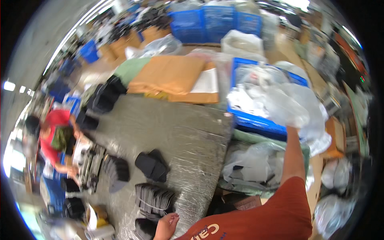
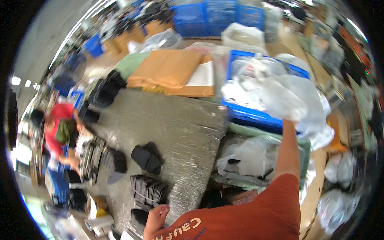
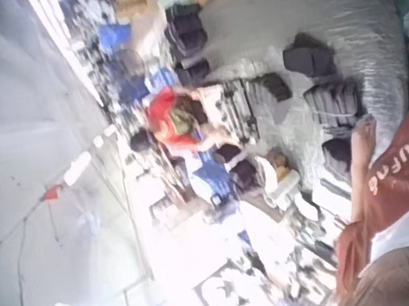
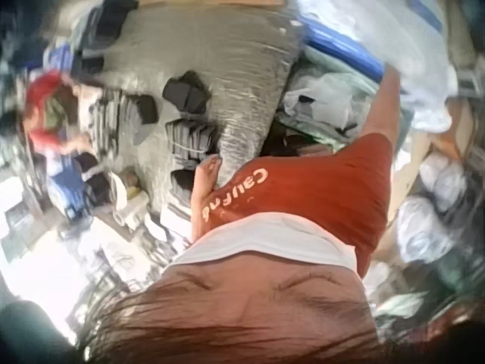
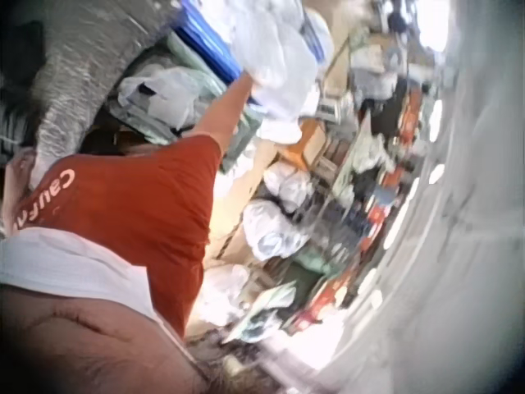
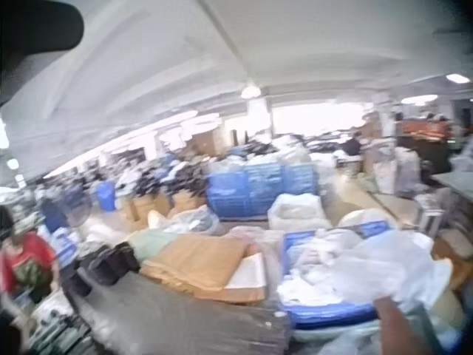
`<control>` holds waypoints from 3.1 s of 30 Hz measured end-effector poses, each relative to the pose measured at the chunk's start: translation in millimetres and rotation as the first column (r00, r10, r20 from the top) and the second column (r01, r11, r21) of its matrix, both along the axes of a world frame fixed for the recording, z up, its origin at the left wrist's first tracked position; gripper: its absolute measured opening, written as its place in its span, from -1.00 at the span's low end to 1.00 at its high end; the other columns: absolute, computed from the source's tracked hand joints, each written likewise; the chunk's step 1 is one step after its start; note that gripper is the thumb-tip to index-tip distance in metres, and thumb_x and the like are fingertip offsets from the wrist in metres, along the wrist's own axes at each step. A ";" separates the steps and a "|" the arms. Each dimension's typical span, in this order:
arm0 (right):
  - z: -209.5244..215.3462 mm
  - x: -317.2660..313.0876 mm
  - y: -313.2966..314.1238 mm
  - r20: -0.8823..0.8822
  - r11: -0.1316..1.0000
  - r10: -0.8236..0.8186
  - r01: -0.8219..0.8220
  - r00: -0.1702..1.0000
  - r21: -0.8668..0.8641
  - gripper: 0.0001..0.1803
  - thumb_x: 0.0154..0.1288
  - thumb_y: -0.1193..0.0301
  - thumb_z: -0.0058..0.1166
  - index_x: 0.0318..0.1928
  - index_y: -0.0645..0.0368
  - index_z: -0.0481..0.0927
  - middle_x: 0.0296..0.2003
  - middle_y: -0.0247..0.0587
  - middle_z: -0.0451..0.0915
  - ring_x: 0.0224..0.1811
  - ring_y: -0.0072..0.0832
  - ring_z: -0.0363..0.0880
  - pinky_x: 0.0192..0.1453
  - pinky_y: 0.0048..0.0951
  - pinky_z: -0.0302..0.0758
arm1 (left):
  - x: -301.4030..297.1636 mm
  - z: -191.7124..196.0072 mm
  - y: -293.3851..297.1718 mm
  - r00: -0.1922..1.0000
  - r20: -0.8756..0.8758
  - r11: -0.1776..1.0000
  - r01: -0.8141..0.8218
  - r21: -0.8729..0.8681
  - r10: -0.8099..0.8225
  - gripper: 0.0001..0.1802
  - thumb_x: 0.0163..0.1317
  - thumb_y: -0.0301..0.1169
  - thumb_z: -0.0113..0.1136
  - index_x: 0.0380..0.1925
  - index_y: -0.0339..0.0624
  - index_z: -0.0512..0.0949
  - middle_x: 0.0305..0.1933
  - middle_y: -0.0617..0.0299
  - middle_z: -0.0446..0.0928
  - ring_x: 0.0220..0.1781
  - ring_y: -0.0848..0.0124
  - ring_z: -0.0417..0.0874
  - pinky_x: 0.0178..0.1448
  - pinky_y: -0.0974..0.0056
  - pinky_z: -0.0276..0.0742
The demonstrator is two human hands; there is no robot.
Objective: Organizing, stacking, and labeling stacks of shoe upper components on a production table.
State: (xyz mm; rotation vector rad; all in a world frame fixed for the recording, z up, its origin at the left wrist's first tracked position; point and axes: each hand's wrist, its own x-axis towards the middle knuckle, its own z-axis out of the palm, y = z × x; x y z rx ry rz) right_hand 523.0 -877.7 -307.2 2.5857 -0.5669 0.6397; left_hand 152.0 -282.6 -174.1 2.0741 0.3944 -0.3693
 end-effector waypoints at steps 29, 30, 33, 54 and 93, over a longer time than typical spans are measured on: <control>6.0 -1.4 -13.7 -0.773 0.959 0.011 0.211 0.634 0.187 -0.41 0.28 -0.05 -0.30 0.14 0.06 0.35 0.04 -0.10 0.48 0.12 -0.20 0.39 0.21 -0.11 0.24 | 117.1 -68.7 220.9 0.392 0.308 0.244 -0.873 0.423 0.867 -0.27 -0.06 -0.08 0.33 0.12 -0.09 0.32 0.31 -0.12 0.03 0.22 0.09 0.26 0.12 0.12 0.37; 3.5 -15.6 -17.6 -0.792 0.958 -0.017 0.238 0.610 0.163 -0.41 0.28 -0.06 -0.30 0.14 0.06 0.35 0.04 -0.10 0.48 0.12 -0.20 0.39 0.21 -0.11 0.24 | 118.8 -61.9 216.0 0.401 0.198 0.344 -0.900 0.269 0.895 -0.28 -0.07 -0.08 0.34 0.10 -0.08 0.34 0.30 -0.12 0.01 0.20 0.08 0.28 0.15 0.12 0.34; -64.1 -61.7 -84.1 -0.286 0.894 0.008 0.122 0.958 0.431 -0.46 0.30 0.06 -0.19 0.13 0.18 0.37 -0.13 0.05 0.56 -0.07 -0.13 0.53 0.08 -0.18 0.40 | 141.7 -63.6 197.9 0.532 0.129 0.503 -0.840 0.204 0.837 -0.31 -0.09 -0.10 0.37 0.07 -0.04 0.38 0.26 -0.12 0.03 0.15 0.09 0.32 0.16 0.14 0.34; 36.0 -92.1 64.3 -0.212 0.831 0.509 -0.412 0.834 0.374 -0.76 0.10 0.22 0.18 -0.48 0.10 0.50 -0.50 -0.27 0.47 -0.37 -0.31 0.47 -0.33 -0.34 0.33 | -62.5 30.1 112.5 0.561 0.323 0.442 -0.816 0.373 0.762 -0.81 0.16 -0.44 0.10 -0.30 -0.37 0.54 -0.41 0.13 0.58 -0.33 0.47 0.58 -0.22 0.41 0.44; -2.9 -169.6 46.1 -0.459 0.772 -0.140 0.387 0.877 0.504 -0.49 0.11 0.08 0.07 -0.02 0.15 0.51 -0.05 0.02 0.52 0.04 -0.06 0.45 0.10 -0.16 0.38 | -116.6 -6.9 100.4 0.699 0.296 0.616 -0.715 0.331 0.652 -0.84 0.13 -0.46 0.14 -0.33 -0.33 0.55 -0.33 0.13 0.53 -0.29 0.40 0.56 -0.24 0.33 0.47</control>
